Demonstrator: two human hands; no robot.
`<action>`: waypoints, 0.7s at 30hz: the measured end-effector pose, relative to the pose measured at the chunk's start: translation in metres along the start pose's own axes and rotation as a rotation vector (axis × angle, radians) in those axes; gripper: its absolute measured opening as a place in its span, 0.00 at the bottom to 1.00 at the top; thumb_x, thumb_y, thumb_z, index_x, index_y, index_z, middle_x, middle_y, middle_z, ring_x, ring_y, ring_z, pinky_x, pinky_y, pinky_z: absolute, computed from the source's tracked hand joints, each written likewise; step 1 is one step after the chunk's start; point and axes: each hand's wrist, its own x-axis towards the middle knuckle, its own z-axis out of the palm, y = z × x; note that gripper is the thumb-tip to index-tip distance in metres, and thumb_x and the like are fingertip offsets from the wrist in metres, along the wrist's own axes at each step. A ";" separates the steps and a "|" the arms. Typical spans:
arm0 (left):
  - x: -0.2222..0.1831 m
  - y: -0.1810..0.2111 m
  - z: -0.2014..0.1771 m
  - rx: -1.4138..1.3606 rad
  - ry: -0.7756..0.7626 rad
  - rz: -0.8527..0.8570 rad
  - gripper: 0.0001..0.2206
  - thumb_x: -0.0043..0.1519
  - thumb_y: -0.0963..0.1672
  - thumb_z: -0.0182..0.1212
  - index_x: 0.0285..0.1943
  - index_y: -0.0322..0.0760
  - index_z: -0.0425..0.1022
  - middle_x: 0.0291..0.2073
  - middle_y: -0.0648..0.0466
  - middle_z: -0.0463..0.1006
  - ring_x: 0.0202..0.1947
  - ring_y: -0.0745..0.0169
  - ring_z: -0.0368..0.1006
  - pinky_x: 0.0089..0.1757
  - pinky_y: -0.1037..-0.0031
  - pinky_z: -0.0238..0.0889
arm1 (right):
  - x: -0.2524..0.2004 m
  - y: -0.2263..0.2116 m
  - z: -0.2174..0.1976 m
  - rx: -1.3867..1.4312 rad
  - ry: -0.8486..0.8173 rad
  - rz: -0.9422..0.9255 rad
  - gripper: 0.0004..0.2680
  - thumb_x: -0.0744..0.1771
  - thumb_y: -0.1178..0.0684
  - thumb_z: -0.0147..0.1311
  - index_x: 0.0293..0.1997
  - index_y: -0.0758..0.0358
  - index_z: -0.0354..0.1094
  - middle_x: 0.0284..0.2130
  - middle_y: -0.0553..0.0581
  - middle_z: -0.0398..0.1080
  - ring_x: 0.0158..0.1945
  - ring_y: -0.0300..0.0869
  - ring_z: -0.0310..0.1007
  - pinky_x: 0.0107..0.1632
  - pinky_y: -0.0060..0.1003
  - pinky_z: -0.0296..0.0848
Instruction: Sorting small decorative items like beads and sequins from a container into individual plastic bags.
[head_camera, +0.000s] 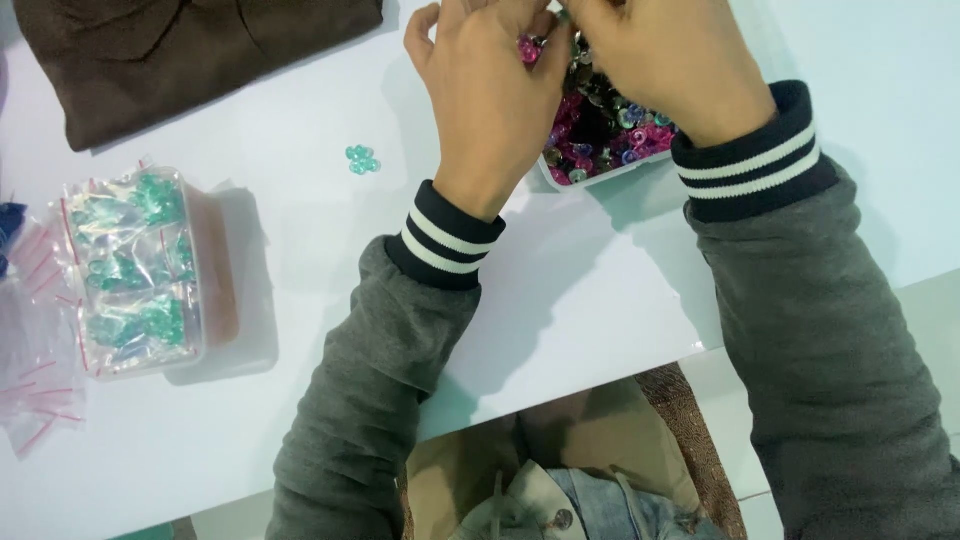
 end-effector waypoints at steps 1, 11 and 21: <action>0.002 0.000 -0.002 0.001 0.009 0.010 0.06 0.56 0.42 0.60 0.27 0.45 0.70 0.22 0.64 0.75 0.38 0.58 0.69 0.51 0.56 0.49 | 0.002 -0.003 -0.002 -0.005 0.009 -0.008 0.15 0.82 0.62 0.46 0.37 0.63 0.53 0.23 0.52 0.48 0.24 0.39 0.45 0.32 0.41 0.47; -0.001 -0.016 0.001 0.213 -0.069 0.056 0.09 0.56 0.40 0.59 0.39 0.44 0.84 0.24 0.60 0.79 0.42 0.51 0.66 0.52 0.52 0.49 | 0.006 -0.012 0.002 -0.222 -0.371 0.115 0.07 0.68 0.61 0.54 0.29 0.67 0.66 0.26 0.61 0.59 0.31 0.55 0.61 0.36 0.51 0.62; -0.002 -0.024 0.008 0.275 -0.177 0.024 0.10 0.55 0.38 0.61 0.39 0.44 0.86 0.24 0.57 0.79 0.40 0.44 0.68 0.52 0.43 0.53 | -0.012 0.044 -0.006 -0.585 -0.044 -0.074 0.12 0.77 0.58 0.60 0.33 0.64 0.71 0.26 0.57 0.69 0.29 0.50 0.68 0.34 0.43 0.67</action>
